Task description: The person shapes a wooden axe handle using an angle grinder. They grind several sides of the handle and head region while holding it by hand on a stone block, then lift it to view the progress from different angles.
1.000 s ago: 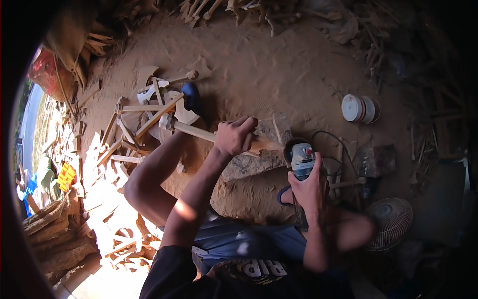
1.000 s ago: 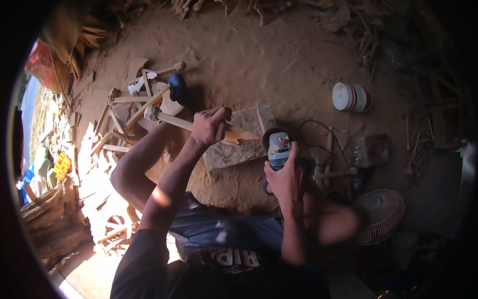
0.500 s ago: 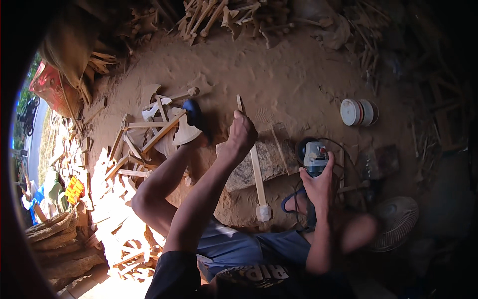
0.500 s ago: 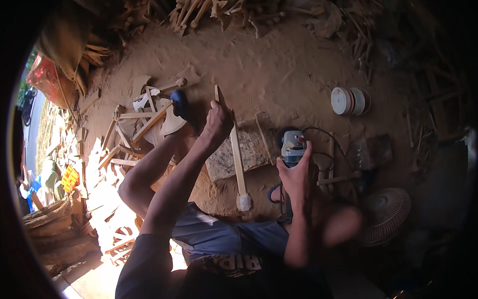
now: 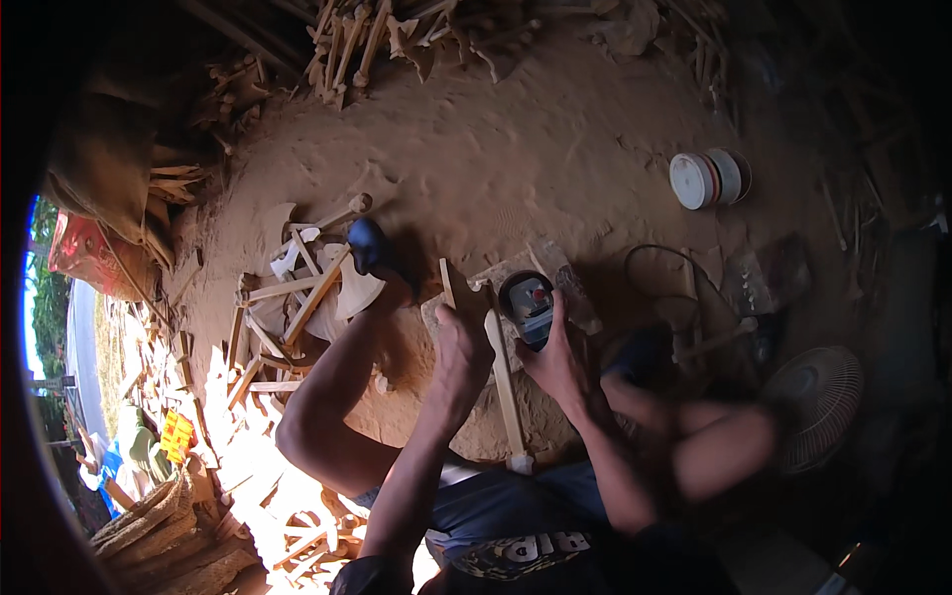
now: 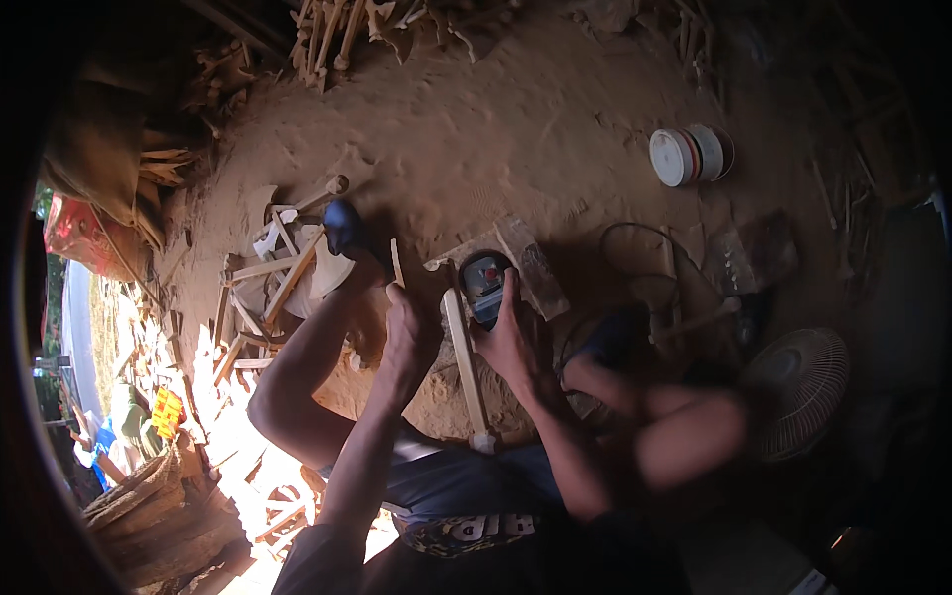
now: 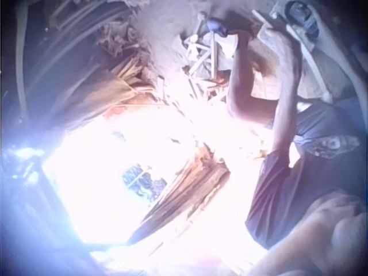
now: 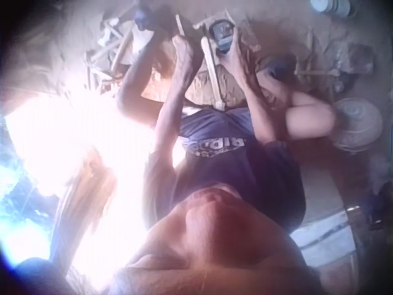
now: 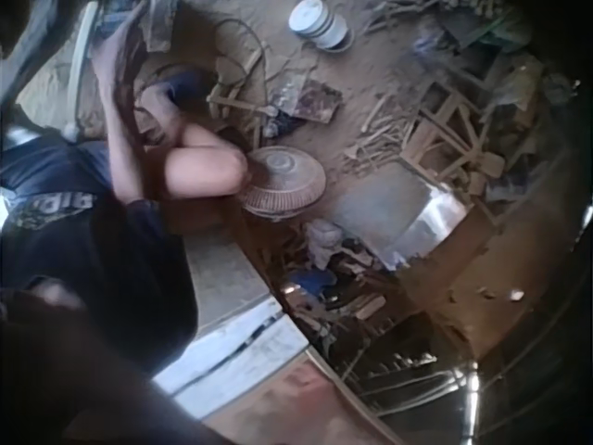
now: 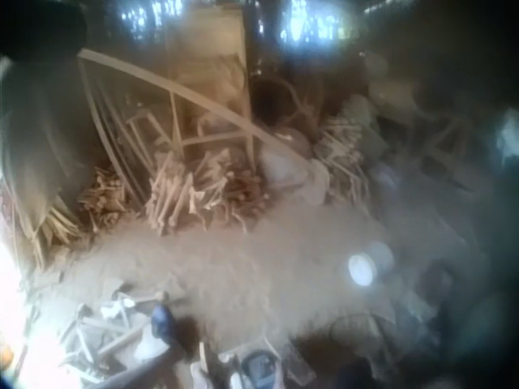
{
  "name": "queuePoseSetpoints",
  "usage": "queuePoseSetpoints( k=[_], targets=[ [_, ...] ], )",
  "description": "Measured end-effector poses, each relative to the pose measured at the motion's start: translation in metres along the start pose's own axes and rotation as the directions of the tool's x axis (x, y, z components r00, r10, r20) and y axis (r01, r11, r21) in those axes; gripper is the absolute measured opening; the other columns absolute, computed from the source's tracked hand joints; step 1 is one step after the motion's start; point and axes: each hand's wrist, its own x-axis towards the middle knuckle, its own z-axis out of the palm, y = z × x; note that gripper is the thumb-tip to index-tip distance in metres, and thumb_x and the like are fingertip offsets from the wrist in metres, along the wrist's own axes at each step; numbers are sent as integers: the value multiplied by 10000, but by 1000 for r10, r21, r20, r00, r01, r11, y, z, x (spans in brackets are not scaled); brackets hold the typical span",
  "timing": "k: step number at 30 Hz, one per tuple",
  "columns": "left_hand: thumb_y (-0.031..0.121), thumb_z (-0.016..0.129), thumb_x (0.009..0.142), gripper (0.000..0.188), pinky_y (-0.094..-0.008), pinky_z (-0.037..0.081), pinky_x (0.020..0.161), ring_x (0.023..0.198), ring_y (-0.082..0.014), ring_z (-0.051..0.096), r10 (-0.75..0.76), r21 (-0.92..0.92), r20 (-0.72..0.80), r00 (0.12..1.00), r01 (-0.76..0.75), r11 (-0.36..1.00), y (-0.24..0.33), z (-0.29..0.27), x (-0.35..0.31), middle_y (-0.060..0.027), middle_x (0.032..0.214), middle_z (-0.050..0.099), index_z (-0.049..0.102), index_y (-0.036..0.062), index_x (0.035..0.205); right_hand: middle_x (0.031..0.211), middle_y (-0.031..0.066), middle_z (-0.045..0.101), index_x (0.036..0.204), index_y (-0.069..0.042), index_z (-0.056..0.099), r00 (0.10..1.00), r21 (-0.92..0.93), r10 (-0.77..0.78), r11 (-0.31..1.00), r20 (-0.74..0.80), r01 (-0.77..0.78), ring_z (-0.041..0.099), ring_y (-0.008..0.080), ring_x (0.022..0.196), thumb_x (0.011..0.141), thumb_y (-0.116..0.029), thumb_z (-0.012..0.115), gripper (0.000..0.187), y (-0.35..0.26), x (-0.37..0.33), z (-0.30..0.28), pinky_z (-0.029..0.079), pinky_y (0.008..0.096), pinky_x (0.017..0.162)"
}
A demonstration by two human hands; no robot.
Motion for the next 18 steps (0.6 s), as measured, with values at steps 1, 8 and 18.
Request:
queuePoseSetpoints(
  k=[1,8,18],
  targets=[
    [47,663,1003,357,-577,516,630,740,-536,682,-76,-24,15,997,77,997,1,1,0,-341,802,658,363,-103,1123,1096,360,740,1652,78,286,1000,2,5,1000,2,-5,750,513,955,860,-513,885,1155,0,0,1,601,570,793],
    [44,678,996,413,-573,502,630,727,-521,669,-55,15,-1,999,55,998,-6,8,-6,-308,829,671,363,-138,1191,1060,337,758,1658,19,290,981,-59,126,991,147,-118,757,515,948,865,-336,881,1051,-25,6,-14,602,573,821],
    [139,700,1012,439,-587,523,757,942,-571,678,-312,-7,130,941,315,949,18,0,4,-380,952,662,385,-100,1203,975,334,753,1656,64,293,999,-129,-35,991,17,37,763,505,884,851,-480,888,1139,-10,16,7,605,566,731]
  ],
)
